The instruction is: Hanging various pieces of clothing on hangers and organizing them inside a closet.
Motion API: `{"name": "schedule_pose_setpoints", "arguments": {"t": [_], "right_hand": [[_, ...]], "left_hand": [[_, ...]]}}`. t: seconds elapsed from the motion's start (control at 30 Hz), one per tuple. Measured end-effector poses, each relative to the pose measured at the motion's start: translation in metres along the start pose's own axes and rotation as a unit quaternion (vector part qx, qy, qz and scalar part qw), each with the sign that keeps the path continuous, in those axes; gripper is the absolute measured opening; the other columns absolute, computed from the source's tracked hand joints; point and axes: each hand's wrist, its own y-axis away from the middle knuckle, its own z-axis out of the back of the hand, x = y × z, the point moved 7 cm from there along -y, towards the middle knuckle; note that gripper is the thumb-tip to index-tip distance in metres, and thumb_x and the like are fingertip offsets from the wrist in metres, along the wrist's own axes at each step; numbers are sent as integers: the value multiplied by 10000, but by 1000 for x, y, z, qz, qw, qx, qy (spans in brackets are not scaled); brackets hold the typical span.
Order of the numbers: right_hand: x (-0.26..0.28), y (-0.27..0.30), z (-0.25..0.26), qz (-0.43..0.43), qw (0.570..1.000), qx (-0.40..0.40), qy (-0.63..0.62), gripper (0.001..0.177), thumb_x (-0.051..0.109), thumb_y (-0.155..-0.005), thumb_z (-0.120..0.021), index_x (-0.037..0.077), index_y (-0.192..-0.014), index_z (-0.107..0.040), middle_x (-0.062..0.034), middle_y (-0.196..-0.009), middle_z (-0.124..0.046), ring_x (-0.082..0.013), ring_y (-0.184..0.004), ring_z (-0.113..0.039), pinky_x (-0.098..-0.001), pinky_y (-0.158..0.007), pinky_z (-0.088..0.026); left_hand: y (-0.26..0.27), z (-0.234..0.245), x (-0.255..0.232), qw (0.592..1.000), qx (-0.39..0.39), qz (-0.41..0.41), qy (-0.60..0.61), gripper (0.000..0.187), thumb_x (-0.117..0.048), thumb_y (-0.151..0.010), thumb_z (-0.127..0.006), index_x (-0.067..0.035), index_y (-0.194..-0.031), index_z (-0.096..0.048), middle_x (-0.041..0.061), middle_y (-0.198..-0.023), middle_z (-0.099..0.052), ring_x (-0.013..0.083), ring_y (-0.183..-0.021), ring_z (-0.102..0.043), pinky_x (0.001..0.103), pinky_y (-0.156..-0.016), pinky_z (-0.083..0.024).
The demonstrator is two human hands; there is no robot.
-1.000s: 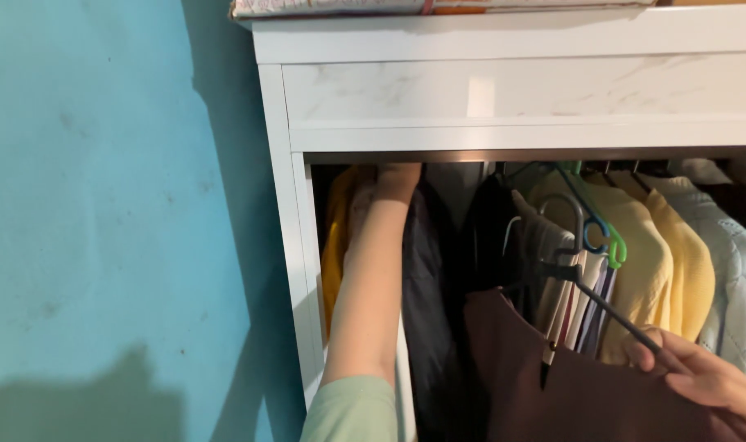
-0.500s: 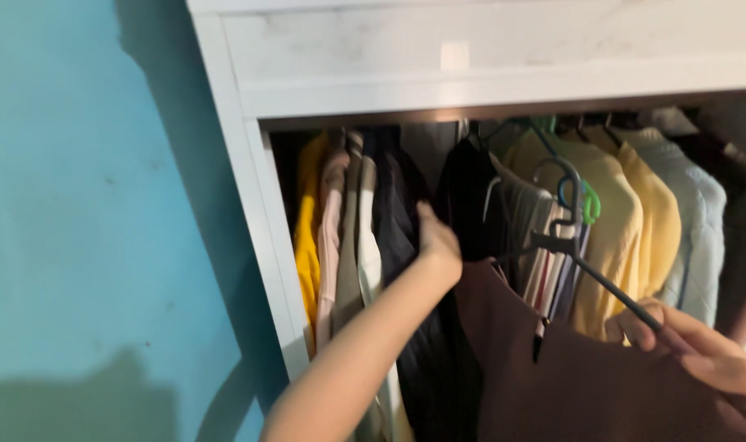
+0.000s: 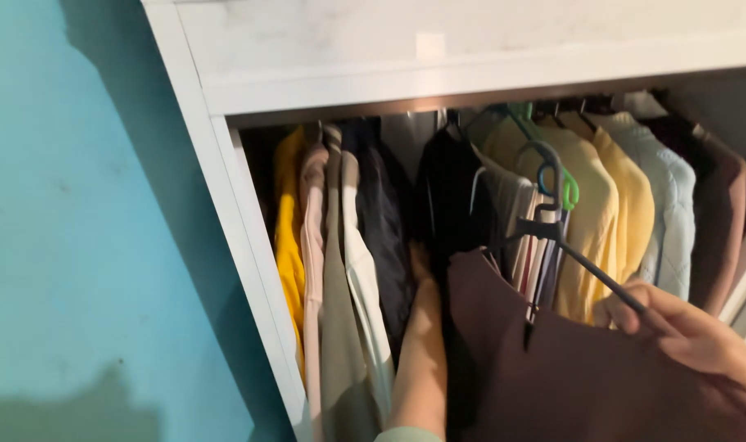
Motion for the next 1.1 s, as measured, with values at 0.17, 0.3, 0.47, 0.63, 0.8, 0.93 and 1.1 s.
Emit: {"name": "schedule_pose_setpoints", "arguments": {"t": [0.17, 0.3, 0.47, 0.63, 0.8, 0.93, 1.1], "right_hand": [[19, -22, 0, -9, 987, -9, -161, 426, 167, -717, -602, -47, -1080, -538, -210, -1123, -567, -322, -1095, -552, -413, -941, -399], [-44, -96, 26, 6, 998, 2, 58, 347, 90, -709, -555, -9, -1040, -585, -163, -1118, -617, -245, -1100, -541, -319, -984, -383], [-53, -228, 28, 26, 994, -24, -102, 160, 36, -850, -540, -23, -971, -626, -169, -1047, -720, -268, -1060, -656, -392, -964, -486], [6, -302, 13, 64, 973, -105, -194, 143, 86, -868, -590, 4, -983, -613, -133, -986, -678, -242, -974, -646, -360, -911, -498], [71, -320, -7, 93, 950, -244, -174, 357, 186, -1057, -692, -66, -899, -495, -94, -814, -421, -250, -691, -410, -406, -623, -370], [99, -330, -36, 73, 938, -279, -195, 235, 187, -892, -620, 45, -1076, -656, -24, -832, -651, -113, -685, -589, -260, -595, -478], [61, -330, -61, 47, 954, -234, -181, 204, 164, -903, -635, 30, -1055, -654, -43, -802, -648, -135, -648, -608, -273, -564, -487]], "left_hand": [[-30, 15, 40, 1000, 12, 19, 12, 704, -511, -1071, -289, -112, -1645, -215, 94, -1706, -193, 337, -1550, -155, 593, -1194, -78], [-25, 25, 87, 1000, 15, 25, 12, 709, -512, -1068, -304, -106, -1643, -219, 99, -1706, -190, 346, -1550, -148, 598, -1193, -76], [-40, 40, 148, 999, 7, 34, 3, 716, -512, -1064, -322, -99, -1641, -223, 104, -1706, -186, 358, -1551, -139, 604, -1192, -74], [3, 63, 225, 999, -4, 40, 7, 723, -513, -1061, -340, -93, -1638, -227, 110, -1706, -182, 370, -1551, -130, 611, -1191, -71], [24, 57, 262, 999, -4, 49, 13, 731, -513, -1057, -358, -86, -1636, -232, 116, -1707, -178, 381, -1551, -121, 617, -1190, -69], [52, 49, 259, 999, 13, 37, 27, 737, -513, -1054, -373, -80, -1634, -235, 120, -1707, -175, 391, -1551, -114, 622, -1189, -67], [71, 43, 245, 998, 40, 11, 45, 745, -514, -1050, -391, -73, -1632, -239, 126, -1707, -171, 402, -1552, -105, 628, -1188, -65]]}}
